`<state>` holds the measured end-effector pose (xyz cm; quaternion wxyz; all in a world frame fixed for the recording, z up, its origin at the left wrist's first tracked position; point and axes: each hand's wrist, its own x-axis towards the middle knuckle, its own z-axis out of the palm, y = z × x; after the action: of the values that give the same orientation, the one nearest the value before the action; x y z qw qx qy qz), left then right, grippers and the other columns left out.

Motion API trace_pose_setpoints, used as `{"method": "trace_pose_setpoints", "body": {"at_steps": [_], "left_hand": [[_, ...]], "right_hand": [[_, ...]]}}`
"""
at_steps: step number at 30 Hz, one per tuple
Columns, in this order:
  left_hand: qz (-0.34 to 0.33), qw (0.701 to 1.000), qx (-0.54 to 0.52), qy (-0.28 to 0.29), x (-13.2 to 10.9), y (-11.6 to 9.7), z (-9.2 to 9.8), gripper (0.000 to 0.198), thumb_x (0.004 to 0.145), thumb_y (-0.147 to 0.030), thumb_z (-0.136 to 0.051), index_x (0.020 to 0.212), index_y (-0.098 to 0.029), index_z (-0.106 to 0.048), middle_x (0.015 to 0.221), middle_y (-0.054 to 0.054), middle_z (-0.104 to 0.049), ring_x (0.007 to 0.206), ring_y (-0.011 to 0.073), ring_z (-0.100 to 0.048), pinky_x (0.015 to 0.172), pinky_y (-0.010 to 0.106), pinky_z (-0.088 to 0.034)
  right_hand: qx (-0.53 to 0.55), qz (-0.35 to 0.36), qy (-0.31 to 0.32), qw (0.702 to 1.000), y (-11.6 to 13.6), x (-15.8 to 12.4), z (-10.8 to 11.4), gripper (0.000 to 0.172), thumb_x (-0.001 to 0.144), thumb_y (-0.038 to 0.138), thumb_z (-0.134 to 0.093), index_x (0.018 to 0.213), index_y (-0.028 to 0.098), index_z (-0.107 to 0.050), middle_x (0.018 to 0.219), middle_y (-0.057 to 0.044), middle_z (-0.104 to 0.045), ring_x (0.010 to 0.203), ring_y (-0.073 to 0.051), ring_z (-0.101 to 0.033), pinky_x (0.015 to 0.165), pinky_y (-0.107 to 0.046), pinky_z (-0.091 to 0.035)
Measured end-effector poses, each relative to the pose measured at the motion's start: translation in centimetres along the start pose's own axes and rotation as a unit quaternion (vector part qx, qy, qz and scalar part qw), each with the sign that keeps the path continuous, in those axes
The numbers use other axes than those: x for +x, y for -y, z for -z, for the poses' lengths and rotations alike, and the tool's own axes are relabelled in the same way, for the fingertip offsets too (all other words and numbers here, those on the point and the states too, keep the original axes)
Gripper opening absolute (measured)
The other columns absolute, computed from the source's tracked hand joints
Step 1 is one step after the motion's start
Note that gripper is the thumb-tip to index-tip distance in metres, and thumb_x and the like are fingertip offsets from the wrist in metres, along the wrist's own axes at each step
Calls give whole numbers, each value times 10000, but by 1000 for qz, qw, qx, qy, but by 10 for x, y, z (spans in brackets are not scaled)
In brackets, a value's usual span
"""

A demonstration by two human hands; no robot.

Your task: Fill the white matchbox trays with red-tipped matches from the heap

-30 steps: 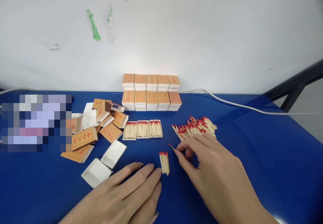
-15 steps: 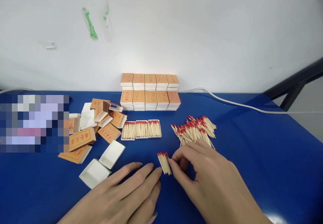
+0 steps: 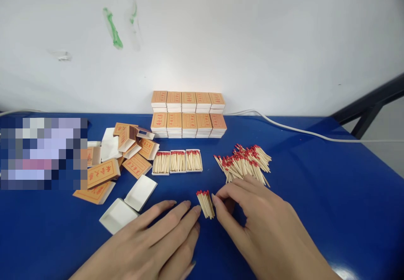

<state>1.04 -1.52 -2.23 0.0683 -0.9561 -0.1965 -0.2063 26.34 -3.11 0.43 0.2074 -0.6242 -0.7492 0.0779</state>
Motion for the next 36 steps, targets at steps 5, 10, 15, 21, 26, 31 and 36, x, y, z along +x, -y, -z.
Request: {"method": "trace_pose_setpoints", "body": {"at_steps": [5, 10, 15, 21, 26, 31, 36], "left_hand": [[6, 1000, 10, -13, 2, 0, 2, 314, 1215, -278, -540, 1260, -176, -835, 1386, 21, -838, 1355, 196, -728, 1440, 395, -247], [6, 1000, 13, -10, 3, 2, 3, 330, 1221, -287, -529, 1248, -178, -839, 1375, 24, -842, 1350, 196, -725, 1444, 391, -233], [6, 1000, 12, -8, 2, 0, 2, 312, 1216, -313, -557, 1250, -181, -838, 1381, 16, -841, 1344, 200, -724, 1445, 398, -227], [7, 1000, 8, -19, 1, 0, 3, 320, 1221, -290, -542, 1245, -186, -843, 1358, 16, -843, 1345, 186, -726, 1435, 384, -253], [15, 1000, 7, -15, 4, 0, 5, 327, 1224, -298, -535, 1242, -185, -841, 1352, 12, -846, 1336, 182, -730, 1442, 377, -234], [6, 1000, 5, -15, 3, 1, 4, 319, 1219, -287, -536, 1242, -181, -836, 1378, 15, -843, 1344, 207, -725, 1448, 404, -230], [-14, 1000, -2, -2, 0, 3, 5, 324, 1208, -227, -513, 1329, -170, -808, 1431, 29, -826, 1368, 223, -713, 1456, 422, -203]], "right_hand": [[-53, 11, -43, 998, -4, 5, 6, 257, 1076, 230, -606, 840, 278, -696, 839, -17, -783, 781, -241, -773, 561, -349, -522], [-121, -18, -130, 984, -13, 12, 11, 205, 1073, 269, -565, 904, 272, -680, 872, -40, -788, 827, -266, -760, 544, -353, -463], [-180, -3, -135, 974, -15, 12, 8, 186, 1077, 240, -573, 913, 262, -658, 939, -69, -802, 877, -292, -729, 588, -364, -445], [-204, 8, -131, 970, -16, 12, 4, 214, 1100, 229, -550, 920, 251, -665, 931, -85, -793, 898, -299, -719, 602, -365, -440], [-190, 5, -131, 973, -17, 10, 4, 254, 1115, 235, -539, 895, 251, -664, 889, -72, -776, 891, -300, -728, 600, -368, -450], [-58, -20, -95, 994, -13, 8, 4, 194, 1057, 247, -652, 866, 272, -672, 859, -13, -763, 811, -248, -743, 577, -344, -477], [26, -29, 0, 999, -7, 5, 1, 220, 982, 190, -766, 804, 285, -680, 792, 40, -732, 702, -194, -713, 586, -319, -493]]}}
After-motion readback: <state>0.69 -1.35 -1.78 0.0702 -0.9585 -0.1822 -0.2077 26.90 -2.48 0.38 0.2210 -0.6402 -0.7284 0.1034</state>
